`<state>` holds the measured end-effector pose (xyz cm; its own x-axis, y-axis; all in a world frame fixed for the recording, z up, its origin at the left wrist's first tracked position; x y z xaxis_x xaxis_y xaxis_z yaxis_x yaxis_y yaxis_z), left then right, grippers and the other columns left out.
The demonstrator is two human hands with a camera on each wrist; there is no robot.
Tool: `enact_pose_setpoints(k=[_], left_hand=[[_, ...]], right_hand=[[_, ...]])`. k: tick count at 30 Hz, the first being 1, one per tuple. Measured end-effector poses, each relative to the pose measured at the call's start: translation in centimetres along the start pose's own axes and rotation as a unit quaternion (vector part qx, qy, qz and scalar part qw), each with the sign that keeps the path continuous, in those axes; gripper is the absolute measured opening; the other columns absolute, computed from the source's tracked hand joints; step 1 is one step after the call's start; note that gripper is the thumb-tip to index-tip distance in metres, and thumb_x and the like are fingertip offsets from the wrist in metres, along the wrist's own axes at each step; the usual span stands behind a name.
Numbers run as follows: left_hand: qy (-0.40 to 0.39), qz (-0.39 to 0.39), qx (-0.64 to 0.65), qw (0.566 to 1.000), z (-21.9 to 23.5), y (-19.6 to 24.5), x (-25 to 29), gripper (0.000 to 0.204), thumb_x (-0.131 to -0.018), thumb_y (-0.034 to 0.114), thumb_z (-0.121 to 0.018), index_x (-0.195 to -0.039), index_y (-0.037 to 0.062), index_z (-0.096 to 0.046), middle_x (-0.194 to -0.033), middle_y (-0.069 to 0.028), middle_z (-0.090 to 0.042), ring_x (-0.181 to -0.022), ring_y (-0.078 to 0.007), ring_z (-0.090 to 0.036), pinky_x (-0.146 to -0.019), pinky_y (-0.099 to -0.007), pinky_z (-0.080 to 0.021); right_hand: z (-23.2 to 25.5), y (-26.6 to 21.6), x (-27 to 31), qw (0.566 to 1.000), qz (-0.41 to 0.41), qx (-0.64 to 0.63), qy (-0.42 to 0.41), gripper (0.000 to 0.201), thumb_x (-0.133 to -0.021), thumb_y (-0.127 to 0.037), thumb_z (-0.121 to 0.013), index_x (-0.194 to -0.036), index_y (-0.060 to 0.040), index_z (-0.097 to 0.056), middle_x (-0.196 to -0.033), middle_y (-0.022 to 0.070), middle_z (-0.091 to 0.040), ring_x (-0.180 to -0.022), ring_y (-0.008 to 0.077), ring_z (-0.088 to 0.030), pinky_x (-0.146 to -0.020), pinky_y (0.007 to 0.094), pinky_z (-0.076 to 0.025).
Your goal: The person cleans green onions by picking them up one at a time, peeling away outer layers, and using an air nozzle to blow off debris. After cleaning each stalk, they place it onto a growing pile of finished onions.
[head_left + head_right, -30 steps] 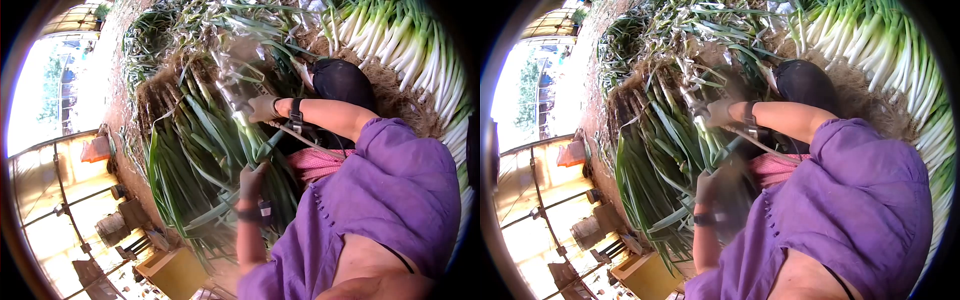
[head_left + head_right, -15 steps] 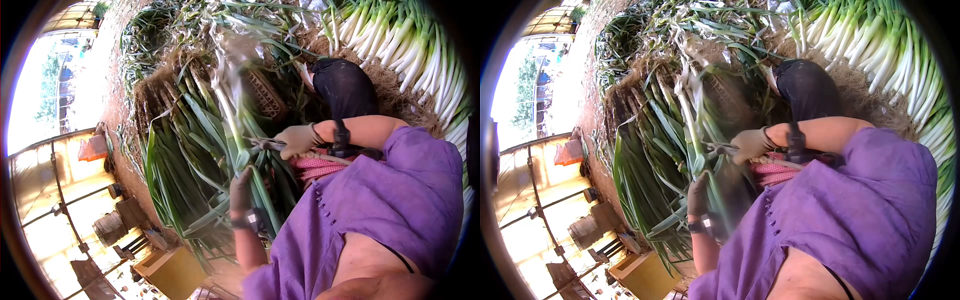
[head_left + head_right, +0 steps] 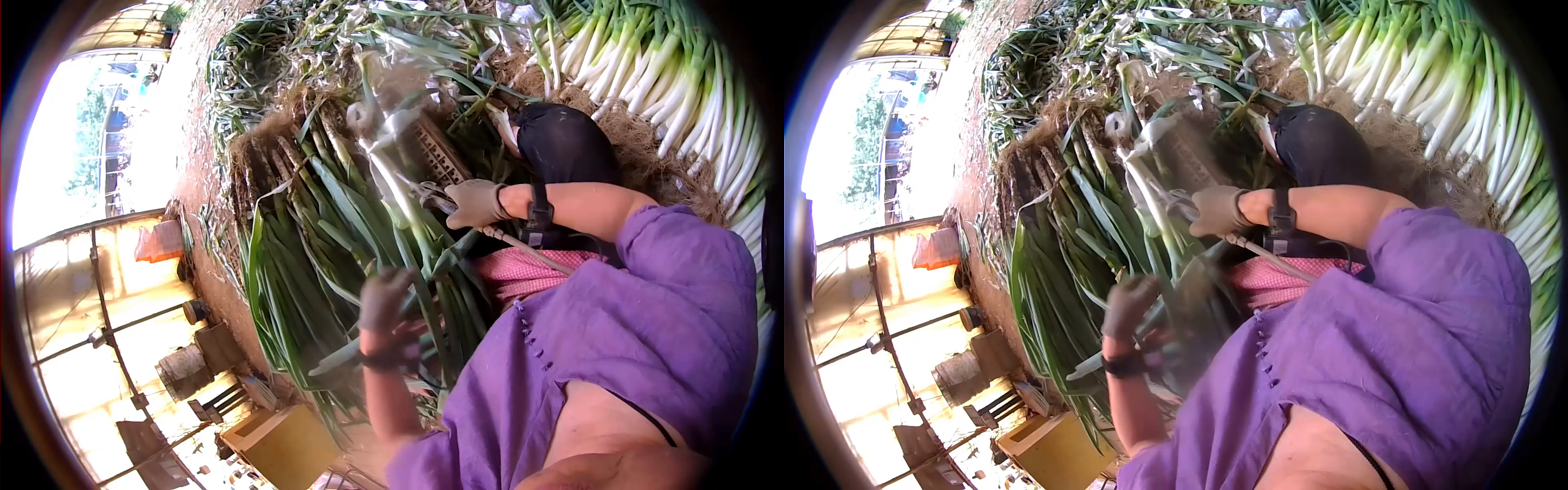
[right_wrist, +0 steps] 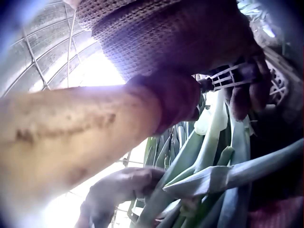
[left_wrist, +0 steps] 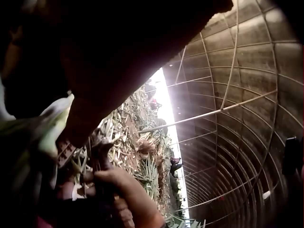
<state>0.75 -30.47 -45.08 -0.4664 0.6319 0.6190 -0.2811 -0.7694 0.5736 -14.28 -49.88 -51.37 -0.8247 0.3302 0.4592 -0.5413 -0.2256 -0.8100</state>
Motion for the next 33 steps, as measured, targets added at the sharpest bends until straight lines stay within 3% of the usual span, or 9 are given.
enact_pose_setpoints(k=[2, 4, 8, 10, 16, 20, 24, 29, 33], left_hand=[[0.137, -0.088, 0.010, 0.987, 5.4, 0.8, -5.0, 0.043, -0.088, 0.039, -0.073, -0.099, -0.0033, -0.071, -0.091, -0.0181, -0.073, -0.078, -0.0282, -0.067, -0.075, -0.0373, -0.052], [0.206, -0.073, -0.065, 0.974, 8.6, 2.2, -10.4, 0.052, -0.087, 0.044, -0.071, -0.105, -0.0039, -0.068, -0.099, -0.0223, -0.072, -0.090, -0.0359, -0.068, -0.082, -0.0409, -0.052], [0.275, 0.050, -0.196, 0.940, 9.7, 0.4, -21.2, 0.075, -0.082, 0.061, -0.067, -0.119, -0.0050, -0.063, -0.115, -0.0295, -0.067, -0.111, -0.0446, -0.063, -0.097, -0.0459, -0.050], [0.342, 0.119, -0.246, 0.899, 9.4, 1.6, -20.4, 0.068, -0.081, 0.053, -0.068, -0.115, -0.0058, -0.065, -0.115, -0.0286, -0.067, -0.112, -0.0436, -0.063, -0.097, -0.0447, -0.050], [0.299, 0.033, -0.162, 0.940, 12.9, 1.4, -19.2, 0.040, -0.078, 0.029, -0.062, -0.103, -0.0009, -0.073, -0.105, -0.0224, -0.072, -0.098, -0.0398, -0.069, -0.087, -0.0444, -0.053], [0.299, -0.047, -0.035, 0.953, 14.1, 2.0, -15.9, 0.028, -0.081, 0.016, -0.068, -0.102, -0.0004, -0.075, -0.094, -0.0119, -0.077, -0.083, -0.0206, -0.071, -0.077, -0.0329, -0.054], [0.170, -0.143, 0.057, 0.973, 7.4, 6.0, -12.2, 0.028, -0.081, 0.017, -0.068, -0.102, 0.0000, -0.076, -0.088, -0.0132, -0.076, -0.070, -0.0209, -0.068, -0.073, -0.0315, -0.054], [0.206, -0.077, -0.091, 0.971, 4.2, 5.9, -12.5, 0.047, -0.078, 0.036, -0.073, -0.102, -0.0037, -0.072, -0.093, -0.0245, -0.072, -0.088, -0.0354, -0.070, -0.082, -0.0395, -0.054], [0.248, -0.052, -0.255, 0.933, 2.5, 6.8, -17.1, 0.086, -0.074, 0.057, -0.077, -0.131, -0.0045, -0.056, -0.120, -0.0276, -0.063, -0.117, -0.0404, -0.059, -0.098, -0.0450, -0.047]], right_hand=[[-0.5, 0.1, 0.2, 0.999, -0.017, -0.042, -0.006, 0.034, -0.081, -0.027, -0.065, -0.091, 0.0053, -0.063, -0.067, 0.0141, -0.068, -0.056, 0.0252, -0.068, -0.058, 0.0381, -0.054], [0.4, -1.5, 1.6, 0.998, -0.043, -0.050, -0.016, 0.035, -0.080, -0.028, -0.066, -0.095, 0.0044, -0.061, -0.069, 0.0156, -0.069, -0.062, 0.0267, -0.071, -0.063, 0.0394, -0.055], [0.6, -1.1, 1.0, 0.999, -0.036, -0.013, -0.002, 0.039, -0.078, -0.032, -0.067, -0.096, 0.0018, -0.060, -0.073, 0.0156, -0.070, -0.074, 0.0311, -0.072, -0.074, 0.0411, -0.054], [0.4, -0.4, -0.1, 0.998, 0.012, 0.049, 0.030, 0.039, -0.079, -0.031, -0.066, -0.097, 0.0022, -0.058, -0.071, 0.0142, -0.070, -0.071, 0.0299, -0.072, -0.073, 0.0404, -0.054], [0.9, -0.8, 1.0, 0.999, -0.033, -0.031, -0.014, 0.035, -0.079, -0.030, -0.065, -0.093, 0.0014, -0.056, -0.066, 0.0127, -0.068, -0.065, 0.0281, -0.070, -0.070, 0.0395, -0.055], [1.1, -1.7, 2.5, 0.995, -0.051, -0.083, -0.031, 0.035, -0.080, -0.030, -0.065, -0.094, 0.0008, -0.057, -0.065, 0.0132, -0.067, -0.061, 0.0267, -0.070, -0.066, 0.0396, -0.055], [2.4, -2.5, 2.3, 0.997, 0.044, -0.031, 0.061, 0.037, -0.080, -0.030, -0.067, -0.097, 0.0006, -0.058, -0.067, 0.0145, -0.067, -0.063, 0.0284, -0.070, -0.064, 0.0394, -0.054], [3.2, -2.2, 2.6, 0.992, -0.046, -0.120, -0.002, 0.043, -0.081, -0.036, -0.064, -0.100, 0.0020, -0.055, -0.066, 0.0129, -0.067, -0.065, 0.0287, -0.070, -0.070, 0.0414, -0.053], [3.2, -1.2, 1.1, 0.998, -0.018, -0.053, 0.036, 0.042, -0.081, -0.034, -0.064, -0.100, 0.0017, -0.055, -0.066, 0.0126, -0.067, -0.065, 0.0289, -0.070, -0.068, 0.0412, -0.053]])
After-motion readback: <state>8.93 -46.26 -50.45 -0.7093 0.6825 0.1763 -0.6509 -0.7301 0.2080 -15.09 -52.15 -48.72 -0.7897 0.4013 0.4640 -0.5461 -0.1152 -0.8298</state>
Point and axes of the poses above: each hand's wrist, its own x-axis away from the middle knuckle, its own z-axis out of the back of the hand, y = z × x, the point moved 9 cm from there along -x, towards the middle knuckle
